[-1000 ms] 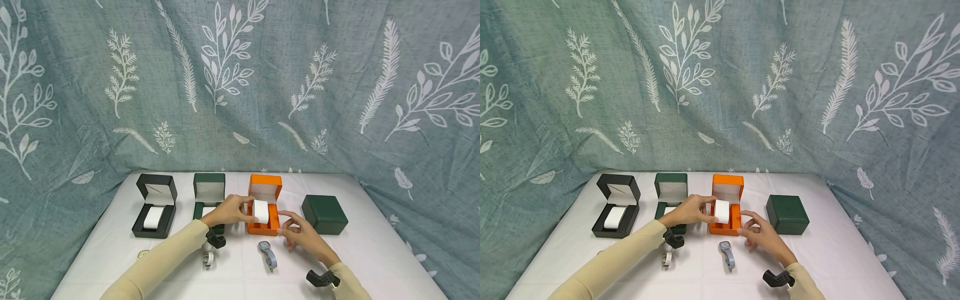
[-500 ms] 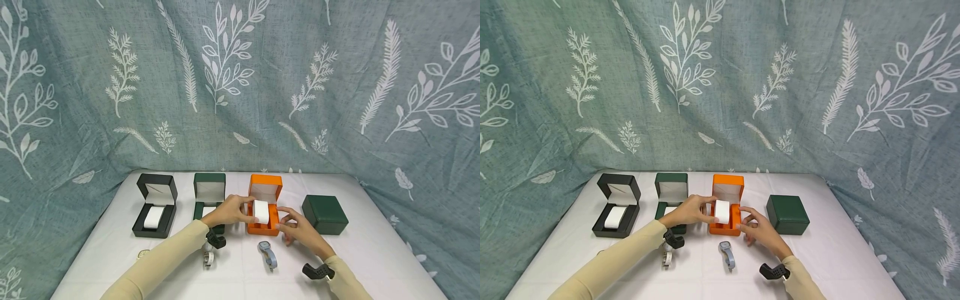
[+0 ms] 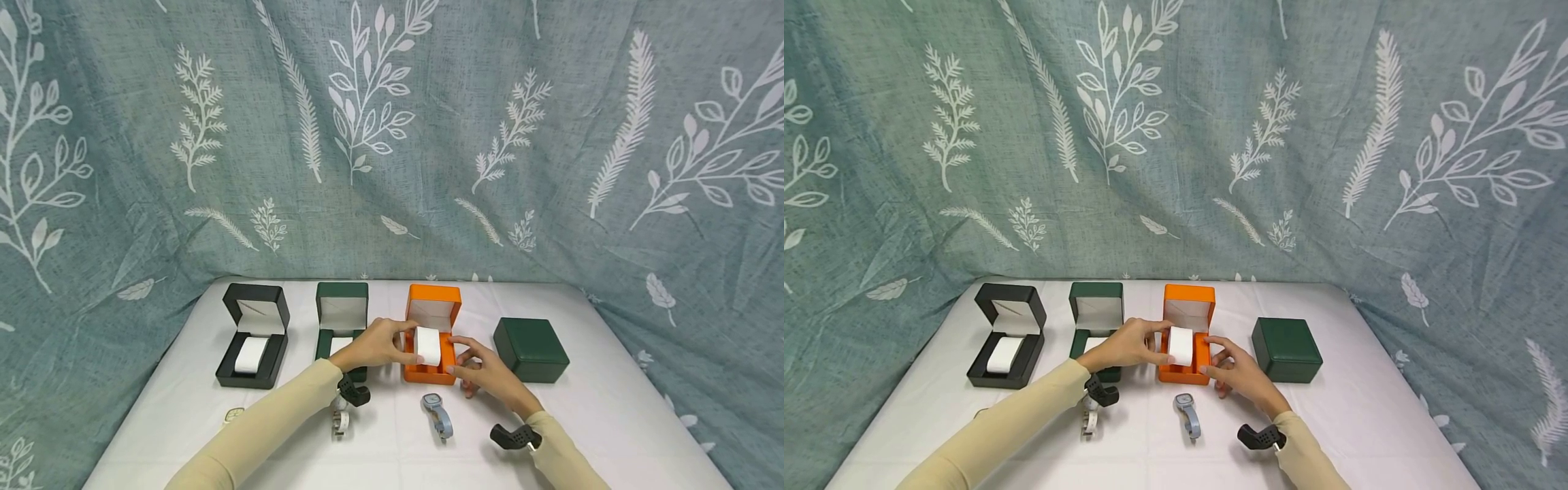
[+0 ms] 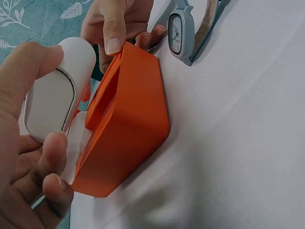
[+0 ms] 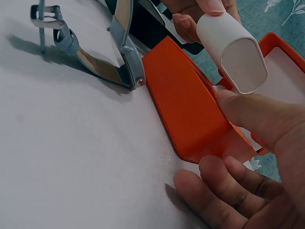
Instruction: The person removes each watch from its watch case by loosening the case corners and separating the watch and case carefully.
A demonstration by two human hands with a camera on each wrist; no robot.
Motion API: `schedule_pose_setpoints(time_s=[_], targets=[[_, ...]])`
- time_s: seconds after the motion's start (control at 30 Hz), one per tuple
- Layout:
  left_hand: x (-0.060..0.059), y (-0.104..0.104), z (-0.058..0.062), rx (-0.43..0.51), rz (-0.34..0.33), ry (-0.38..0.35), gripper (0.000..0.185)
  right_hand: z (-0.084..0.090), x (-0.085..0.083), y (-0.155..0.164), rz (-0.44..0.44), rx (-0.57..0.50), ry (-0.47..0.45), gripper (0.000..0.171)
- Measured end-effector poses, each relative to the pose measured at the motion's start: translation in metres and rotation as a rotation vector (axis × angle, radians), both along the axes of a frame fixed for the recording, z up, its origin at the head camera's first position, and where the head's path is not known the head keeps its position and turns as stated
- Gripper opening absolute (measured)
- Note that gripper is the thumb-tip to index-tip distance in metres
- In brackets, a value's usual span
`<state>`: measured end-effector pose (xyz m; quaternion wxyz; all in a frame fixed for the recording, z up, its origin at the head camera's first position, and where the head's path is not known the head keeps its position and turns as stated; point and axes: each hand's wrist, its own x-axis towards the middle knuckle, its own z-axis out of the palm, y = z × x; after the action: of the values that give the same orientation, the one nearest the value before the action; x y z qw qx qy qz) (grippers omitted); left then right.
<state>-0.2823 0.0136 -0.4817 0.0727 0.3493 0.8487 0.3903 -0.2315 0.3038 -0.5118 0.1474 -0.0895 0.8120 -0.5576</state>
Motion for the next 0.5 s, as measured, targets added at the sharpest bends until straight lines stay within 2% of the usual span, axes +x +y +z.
schedule_pose_setpoints(time_s=[0.5], targets=[[0.0007, 0.0004, 0.0014, 0.000, 0.000, -0.013, 0.080, 0.0017, -0.0053, 0.0015, 0.051, -0.010, -0.036, 0.071]])
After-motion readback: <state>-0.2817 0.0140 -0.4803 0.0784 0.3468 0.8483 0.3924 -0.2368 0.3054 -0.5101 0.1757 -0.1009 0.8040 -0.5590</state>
